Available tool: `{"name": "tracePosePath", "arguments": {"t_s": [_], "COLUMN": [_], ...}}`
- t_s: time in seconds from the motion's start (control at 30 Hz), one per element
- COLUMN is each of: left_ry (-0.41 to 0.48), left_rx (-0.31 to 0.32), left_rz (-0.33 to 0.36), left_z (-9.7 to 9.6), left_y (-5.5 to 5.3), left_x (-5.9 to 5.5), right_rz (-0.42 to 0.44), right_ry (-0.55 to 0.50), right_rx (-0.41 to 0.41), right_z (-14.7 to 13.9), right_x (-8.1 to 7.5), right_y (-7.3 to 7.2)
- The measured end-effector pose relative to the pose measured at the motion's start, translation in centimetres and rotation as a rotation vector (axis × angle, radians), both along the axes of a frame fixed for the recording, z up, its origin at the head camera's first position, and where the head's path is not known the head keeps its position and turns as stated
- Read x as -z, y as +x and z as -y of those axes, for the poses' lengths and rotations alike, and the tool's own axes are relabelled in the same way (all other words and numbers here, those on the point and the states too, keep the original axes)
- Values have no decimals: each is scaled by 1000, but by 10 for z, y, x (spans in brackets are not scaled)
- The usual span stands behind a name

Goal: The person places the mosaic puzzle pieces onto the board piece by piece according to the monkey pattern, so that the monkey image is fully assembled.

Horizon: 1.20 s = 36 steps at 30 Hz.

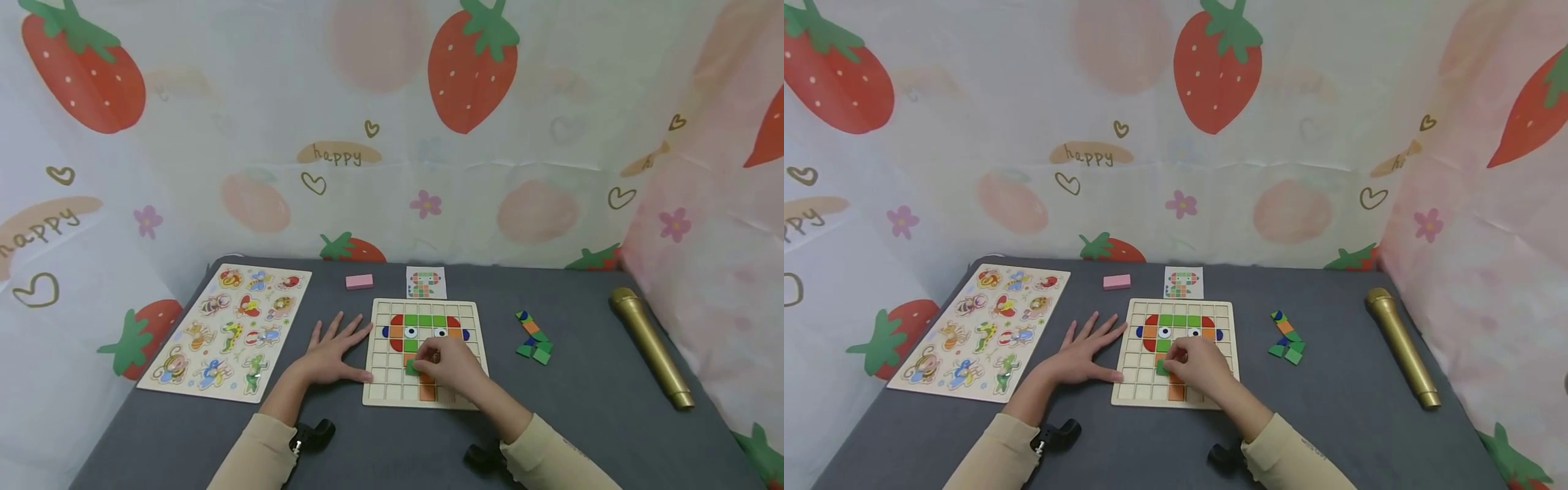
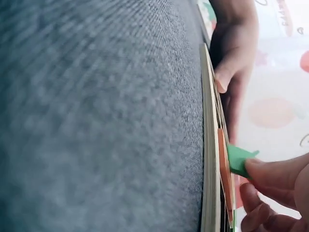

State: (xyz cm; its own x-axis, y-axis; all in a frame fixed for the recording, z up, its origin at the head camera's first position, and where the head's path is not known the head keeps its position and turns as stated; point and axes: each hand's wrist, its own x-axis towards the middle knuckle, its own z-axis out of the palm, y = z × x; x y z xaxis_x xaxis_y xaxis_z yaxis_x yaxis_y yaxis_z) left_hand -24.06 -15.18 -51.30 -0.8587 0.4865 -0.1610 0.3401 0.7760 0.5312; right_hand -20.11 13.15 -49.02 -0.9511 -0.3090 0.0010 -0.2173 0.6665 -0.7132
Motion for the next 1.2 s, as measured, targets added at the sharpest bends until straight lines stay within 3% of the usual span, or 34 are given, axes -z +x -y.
{"name": "tracePosePath", "arguments": {"t_s": [0.23, 0.43, 0.73, 1.2], "left_ry": [3, 11, 8, 17], "left_rx": [-10, -5, -6, -6], "left_rz": [-1, -2, -1, -3], "left_z": [1, 3, 4, 1], "left_y": [0, 1, 0, 1], "left_x": [0, -1, 0, 0], "right_rz": [-26, -20, -46, -27], "right_ry": [109, 114, 71, 26], "right_rx": [-61, -56, 54, 203], "right_z": [8, 10, -10, -75], "right_x": [2, -1, -8, -12], "right_y": [0, 0, -2, 1]}}
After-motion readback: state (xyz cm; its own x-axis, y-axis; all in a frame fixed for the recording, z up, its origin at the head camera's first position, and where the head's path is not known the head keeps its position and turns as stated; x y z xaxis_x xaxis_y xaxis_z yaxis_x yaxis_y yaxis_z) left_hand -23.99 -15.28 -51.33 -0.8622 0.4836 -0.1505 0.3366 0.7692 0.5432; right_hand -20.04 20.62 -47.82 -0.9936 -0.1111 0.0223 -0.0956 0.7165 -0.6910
